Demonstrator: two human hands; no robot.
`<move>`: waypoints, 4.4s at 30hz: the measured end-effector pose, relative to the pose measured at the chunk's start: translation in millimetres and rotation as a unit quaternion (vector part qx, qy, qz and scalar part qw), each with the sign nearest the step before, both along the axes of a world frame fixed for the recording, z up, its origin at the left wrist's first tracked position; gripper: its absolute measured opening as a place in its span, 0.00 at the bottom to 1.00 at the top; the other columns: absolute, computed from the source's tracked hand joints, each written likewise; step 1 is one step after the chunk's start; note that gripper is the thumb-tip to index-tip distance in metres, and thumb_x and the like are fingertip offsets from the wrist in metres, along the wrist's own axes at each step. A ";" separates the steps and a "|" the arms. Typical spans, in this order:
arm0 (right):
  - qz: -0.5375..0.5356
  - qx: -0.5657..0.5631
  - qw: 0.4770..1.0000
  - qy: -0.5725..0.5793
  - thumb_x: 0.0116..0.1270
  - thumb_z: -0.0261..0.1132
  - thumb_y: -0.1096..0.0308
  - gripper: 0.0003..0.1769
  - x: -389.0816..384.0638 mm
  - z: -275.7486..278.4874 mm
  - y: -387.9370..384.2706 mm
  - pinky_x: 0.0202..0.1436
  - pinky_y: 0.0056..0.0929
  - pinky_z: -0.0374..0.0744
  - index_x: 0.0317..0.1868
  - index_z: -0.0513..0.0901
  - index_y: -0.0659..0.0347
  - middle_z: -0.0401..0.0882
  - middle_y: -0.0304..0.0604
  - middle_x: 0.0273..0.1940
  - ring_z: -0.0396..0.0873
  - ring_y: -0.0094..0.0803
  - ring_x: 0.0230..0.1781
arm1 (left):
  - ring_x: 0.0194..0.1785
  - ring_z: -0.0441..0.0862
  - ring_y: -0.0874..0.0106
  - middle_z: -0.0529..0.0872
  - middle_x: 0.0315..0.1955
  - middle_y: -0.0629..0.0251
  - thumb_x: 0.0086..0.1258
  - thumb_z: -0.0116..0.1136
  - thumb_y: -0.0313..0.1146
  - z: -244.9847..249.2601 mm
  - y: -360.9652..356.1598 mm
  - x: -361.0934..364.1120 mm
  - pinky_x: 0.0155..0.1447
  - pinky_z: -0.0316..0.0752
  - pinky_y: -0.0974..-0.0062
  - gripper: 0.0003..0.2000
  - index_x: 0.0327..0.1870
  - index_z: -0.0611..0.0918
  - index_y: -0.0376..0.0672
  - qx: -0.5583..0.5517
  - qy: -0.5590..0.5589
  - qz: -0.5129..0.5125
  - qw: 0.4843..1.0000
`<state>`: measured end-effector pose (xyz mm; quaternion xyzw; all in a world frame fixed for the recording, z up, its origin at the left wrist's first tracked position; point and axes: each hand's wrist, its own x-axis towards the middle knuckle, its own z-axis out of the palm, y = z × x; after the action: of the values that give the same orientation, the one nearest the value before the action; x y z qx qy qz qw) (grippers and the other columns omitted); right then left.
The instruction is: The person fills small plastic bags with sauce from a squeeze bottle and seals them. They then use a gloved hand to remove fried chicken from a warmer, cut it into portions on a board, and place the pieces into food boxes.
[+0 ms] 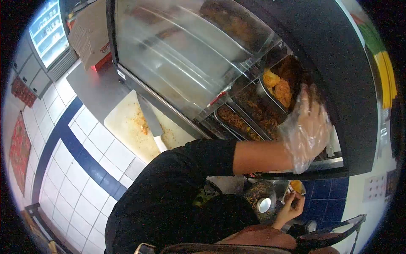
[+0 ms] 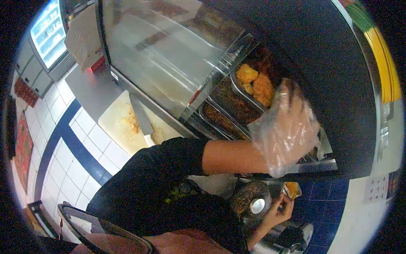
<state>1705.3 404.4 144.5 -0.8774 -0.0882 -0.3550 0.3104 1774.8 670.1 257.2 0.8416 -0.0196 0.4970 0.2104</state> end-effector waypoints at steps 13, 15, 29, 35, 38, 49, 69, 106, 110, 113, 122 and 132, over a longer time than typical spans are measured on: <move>0.036 -0.038 0.998 -0.042 0.60 0.66 0.75 0.03 -22.8 -0.7 -2.1 0.33 0.29 0.73 0.30 0.81 0.66 0.78 0.43 0.26 0.74 0.32 0.25 | 0.55 0.75 0.50 0.80 0.45 0.44 0.64 0.53 0.44 39.9 43.0 -25.3 0.64 0.62 0.46 0.19 0.45 0.82 0.36 0.036 0.184 -0.104 0.977; 0.070 -0.023 0.996 -0.044 0.58 0.67 0.75 0.04 -28.5 -11.8 -10.9 0.33 0.30 0.73 0.29 0.80 0.65 0.78 0.43 0.26 0.74 0.32 0.25 | 0.55 0.75 0.50 0.80 0.46 0.43 0.64 0.53 0.44 56.3 42.8 -10.1 0.64 0.62 0.46 0.20 0.45 0.81 0.35 0.085 0.200 -0.056 0.974; 0.206 0.106 0.963 0.135 0.54 0.71 0.77 0.05 -35.5 -43.4 -64.9 0.34 0.31 0.75 0.30 0.82 0.63 0.81 0.44 0.27 0.79 0.36 0.27 | 0.55 0.74 0.49 0.77 0.49 0.42 0.66 0.52 0.45 77.7 107.9 108.0 0.63 0.64 0.48 0.21 0.49 0.78 0.35 0.131 0.328 0.171 0.920; 0.219 0.087 0.968 0.090 0.53 0.71 0.77 0.05 -15.7 -61.6 -78.6 0.32 0.31 0.76 0.30 0.82 0.63 0.81 0.45 0.27 0.79 0.38 0.26 | 0.56 0.74 0.48 0.76 0.50 0.41 0.66 0.51 0.46 88.2 120.0 136.3 0.62 0.64 0.48 0.22 0.51 0.77 0.35 0.129 0.345 0.214 0.905; 0.199 0.120 0.962 0.144 0.53 0.71 0.77 0.05 -15.1 -62.4 -79.8 0.33 0.33 0.76 0.29 0.82 0.62 0.81 0.45 0.26 0.79 0.39 0.27 | 0.56 0.74 0.48 0.76 0.50 0.41 0.67 0.51 0.46 91.3 126.1 142.9 0.62 0.65 0.48 0.23 0.52 0.76 0.35 0.132 0.348 0.226 0.900; 0.213 0.104 0.958 0.159 0.52 0.71 0.76 0.05 -6.0 -70.1 -70.8 0.34 0.33 0.76 0.30 0.83 0.62 0.83 0.46 0.28 0.80 0.39 0.28 | 0.56 0.73 0.47 0.74 0.53 0.40 0.68 0.50 0.47 82.2 139.3 143.1 0.62 0.66 0.49 0.24 0.55 0.74 0.35 0.126 0.334 0.232 0.905; 0.265 0.094 0.947 0.156 0.55 0.70 0.76 0.05 -23.0 -51.3 -55.1 0.34 0.31 0.76 0.31 0.82 0.62 0.82 0.44 0.28 0.80 0.35 0.28 | 0.57 0.71 0.43 0.69 0.58 0.37 0.70 0.47 0.49 -10.9 84.3 21.1 0.61 0.67 0.52 0.29 0.62 0.67 0.33 0.015 0.131 0.255 0.958; 0.323 0.122 0.795 0.498 0.65 0.65 0.70 0.16 -61.1 -215.2 -18.9 0.47 0.33 0.79 0.52 0.78 0.62 0.82 0.50 0.47 0.81 0.37 0.47 | 0.75 0.48 0.47 0.52 0.74 0.57 0.65 0.32 0.72 -194.1 2.1 -126.2 0.72 0.47 0.39 0.37 0.74 0.53 0.67 -0.718 0.184 -0.597 0.308; 0.329 0.170 0.791 0.487 0.62 0.69 0.64 0.19 -55.4 -257.1 -12.2 0.45 0.37 0.80 0.51 0.78 0.61 0.82 0.49 0.45 0.82 0.39 0.45 | 0.74 0.47 0.45 0.49 0.74 0.56 0.65 0.21 0.72 -165.2 6.2 -134.2 0.73 0.41 0.38 0.37 0.75 0.48 0.68 -0.726 0.146 -0.620 0.258; 0.287 -0.044 0.899 0.329 0.63 0.68 0.66 0.21 -54.5 -256.4 -1.8 0.45 0.39 0.79 0.56 0.75 0.57 0.78 0.48 0.44 0.79 0.36 0.45 | 0.75 0.46 0.45 0.48 0.74 0.57 0.64 0.19 0.73 -160.9 11.6 -138.2 0.72 0.40 0.36 0.38 0.74 0.48 0.69 -0.722 0.140 -0.629 0.251; 0.279 -0.193 0.912 0.231 0.59 0.67 0.53 0.34 -47.4 -232.0 50.8 0.62 0.59 0.63 0.64 0.70 0.56 0.70 0.53 0.60 0.68 0.51 0.61 | 0.74 0.45 0.41 0.41 0.76 0.62 0.64 0.20 0.73 -152.7 25.3 -142.2 0.69 0.43 0.31 0.37 0.74 0.48 0.72 -0.715 0.151 -0.644 0.227; 0.149 -0.106 0.981 0.071 0.59 0.66 0.70 0.16 -25.2 -250.9 41.2 0.30 0.39 0.77 0.47 0.76 0.62 0.76 0.50 0.29 0.77 0.45 0.28 | 0.67 0.65 0.45 0.67 0.63 0.42 0.64 0.59 0.36 -65.5 63.0 -99.2 0.69 0.62 0.57 0.29 0.66 0.67 0.39 0.073 0.022 -0.115 0.990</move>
<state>1680.0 445.6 -106.4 -0.9054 -0.2323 -0.2301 0.2708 1675.6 733.1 191.8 0.8577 -0.1483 0.4479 0.2045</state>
